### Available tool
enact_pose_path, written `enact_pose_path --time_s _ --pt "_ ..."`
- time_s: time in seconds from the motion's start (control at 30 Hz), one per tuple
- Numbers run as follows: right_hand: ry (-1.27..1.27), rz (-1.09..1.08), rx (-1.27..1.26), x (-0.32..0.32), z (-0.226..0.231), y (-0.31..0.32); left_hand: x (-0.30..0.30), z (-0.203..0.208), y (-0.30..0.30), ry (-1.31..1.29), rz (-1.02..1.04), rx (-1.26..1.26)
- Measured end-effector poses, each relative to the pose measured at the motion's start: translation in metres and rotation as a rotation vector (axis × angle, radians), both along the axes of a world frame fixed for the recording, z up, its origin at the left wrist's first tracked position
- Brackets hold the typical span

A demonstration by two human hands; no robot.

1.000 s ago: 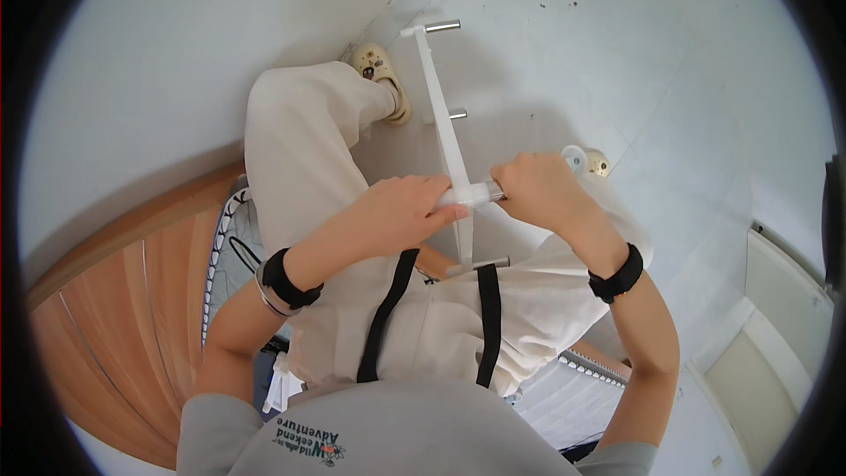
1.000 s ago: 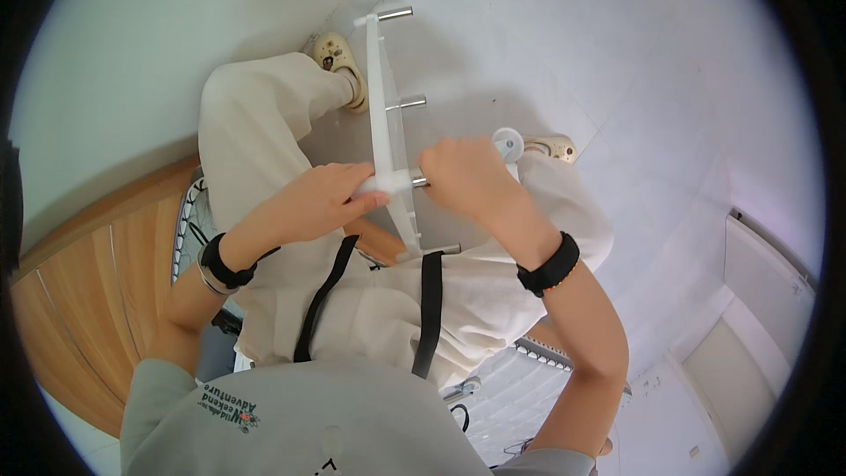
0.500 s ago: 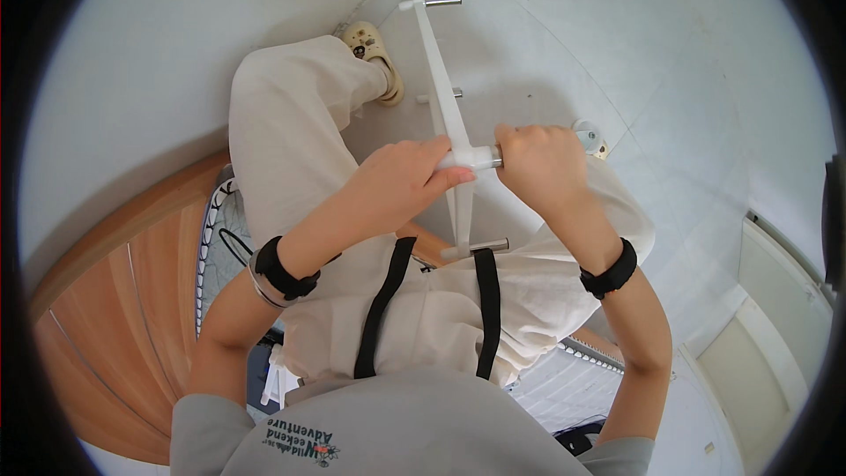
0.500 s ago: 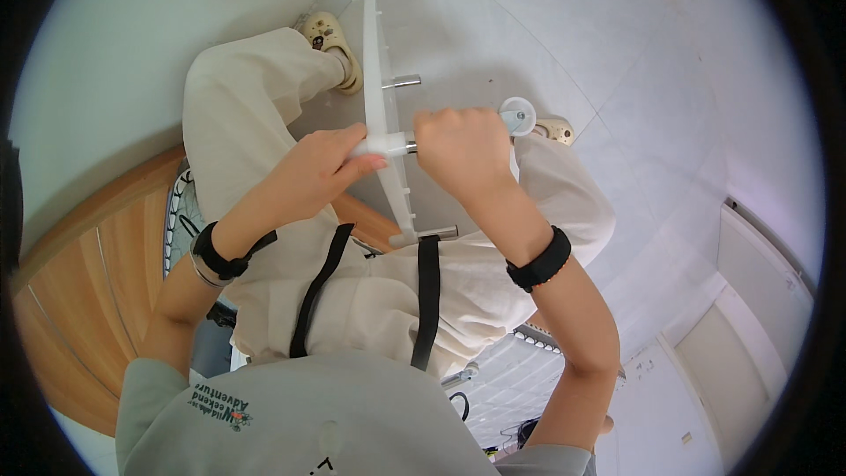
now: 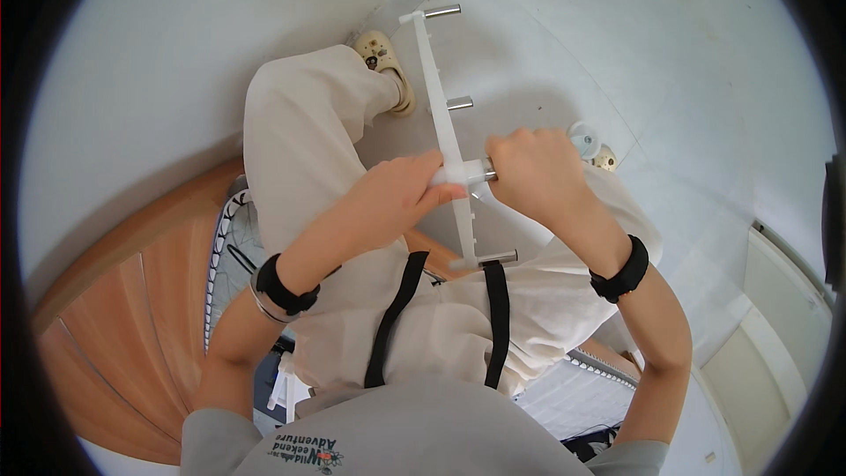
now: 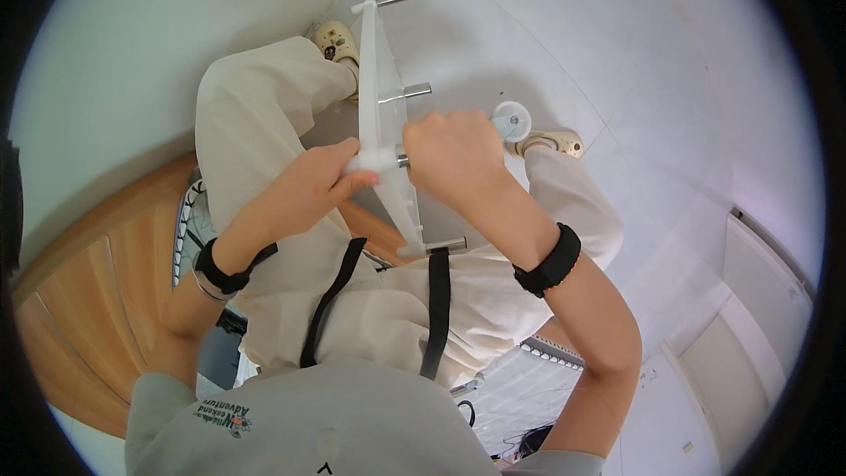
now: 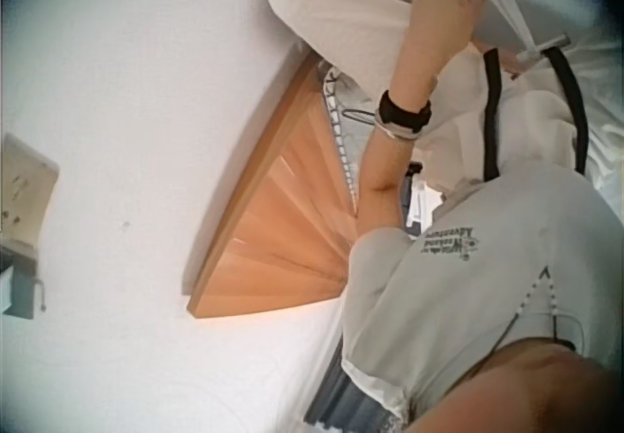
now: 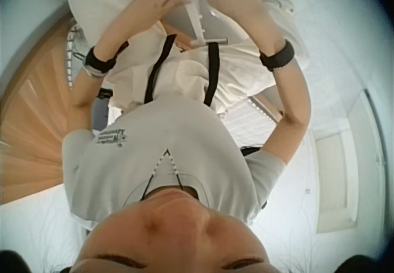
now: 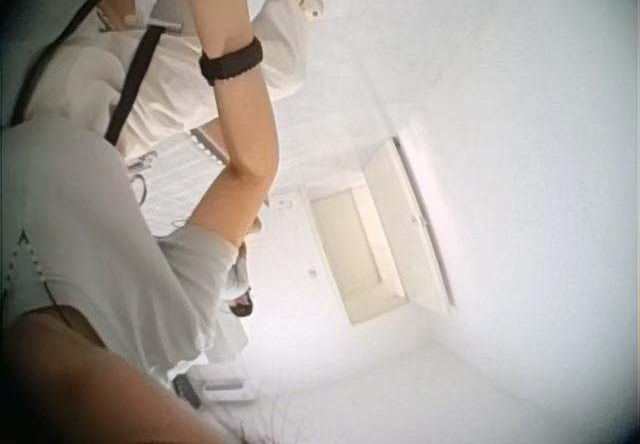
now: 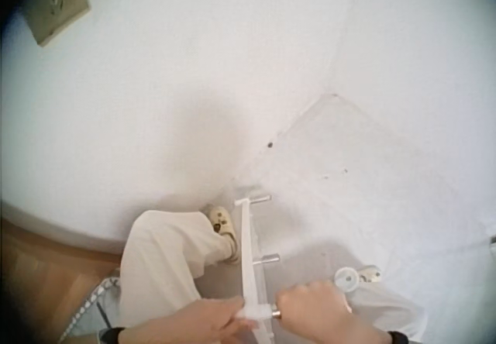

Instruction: The recorder is assembling a white plastic utility cart with metal legs.

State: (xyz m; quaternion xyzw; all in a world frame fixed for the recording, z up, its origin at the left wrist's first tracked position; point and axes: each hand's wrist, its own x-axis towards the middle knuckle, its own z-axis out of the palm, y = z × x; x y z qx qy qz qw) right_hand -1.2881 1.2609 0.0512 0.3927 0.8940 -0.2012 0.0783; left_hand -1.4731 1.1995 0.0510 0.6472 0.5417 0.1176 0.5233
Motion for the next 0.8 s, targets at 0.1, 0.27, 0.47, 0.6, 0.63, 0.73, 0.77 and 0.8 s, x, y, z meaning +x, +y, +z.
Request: enact_pose_path --time_s 0.1,0.27,0.47,0.6,0.63,0.73,0.77,0.8 --pt "-0.058 0.011 -0.061 -0.002 0.004 0.002 0.001 -0.002 -0.003 0.004 0.013 0.029" --pt "-0.066 0.012 -0.202 0.004 -0.001 0.001 0.003 0.0 -0.003 0.036 -0.056 0.064" --pt "-0.081 -0.128 -0.299 0.005 -0.002 -0.001 0.004 -0.004 0.008 0.028 -0.07 0.139" --pt "-0.121 -0.146 -0.133 -0.002 0.005 -0.009 0.0 -0.001 0.011 -0.014 -0.069 0.156" --pt "-0.12 -0.145 -0.135 -0.002 0.006 -0.009 0.0 -0.001 0.012 -0.013 -0.068 0.154" --pt "-0.131 -0.148 -0.076 -0.002 0.005 -0.011 -0.001 0.001 0.015 -0.007 -0.077 0.147" --pt "-0.123 -0.148 -0.024 -0.002 0.003 -0.012 -0.001 0.002 0.016 -0.018 -0.073 0.117" --pt "-0.116 -0.149 0.03 -0.001 0.0 -0.013 -0.001 0.003 0.018 -0.031 -0.07 0.088"
